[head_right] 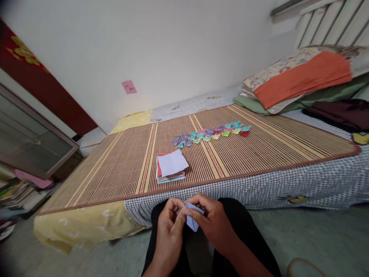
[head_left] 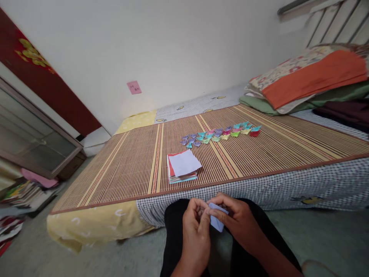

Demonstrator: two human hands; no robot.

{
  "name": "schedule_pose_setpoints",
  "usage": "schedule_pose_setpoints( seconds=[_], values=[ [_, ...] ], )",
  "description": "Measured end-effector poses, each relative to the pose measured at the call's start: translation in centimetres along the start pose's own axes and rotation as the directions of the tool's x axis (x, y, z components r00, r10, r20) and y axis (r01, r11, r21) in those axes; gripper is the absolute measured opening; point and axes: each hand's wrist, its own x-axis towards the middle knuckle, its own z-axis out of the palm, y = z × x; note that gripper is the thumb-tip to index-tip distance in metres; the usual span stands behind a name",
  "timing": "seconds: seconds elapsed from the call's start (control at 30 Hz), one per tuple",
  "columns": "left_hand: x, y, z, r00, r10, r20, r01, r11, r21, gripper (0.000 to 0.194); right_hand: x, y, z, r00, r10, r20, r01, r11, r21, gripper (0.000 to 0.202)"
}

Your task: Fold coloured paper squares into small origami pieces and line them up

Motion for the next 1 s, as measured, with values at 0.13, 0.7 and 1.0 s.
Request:
schedule_pose_setpoints(
  seconds=[0.13,0.7,1.0],
  values=[
    [-0.1,-0.5,-0.1,1.0,0.012,-0.016,-0.011,1.0,0.012,0.025,0.0,0.0,0.0,0.997,0.068,0.028,-0.07,0.996,0.05,0.022],
    [0.2,-0.3,0.7,0.944,-0.212,0.252,0.261,0.948,-0.18,0.03,0.0,1.7,1.0,0.957,0.263,-0.123,-0.22,0.933,0.285,0.037],
    [-0.2,-0.3,0.3,0.957,-0.148,0.248,0.178,0.979,-0.101,0.039,0.0,1.1,1.3,0.958,0.239,-0.16,-0.2,0.953,0.229,0.037]
  ],
)
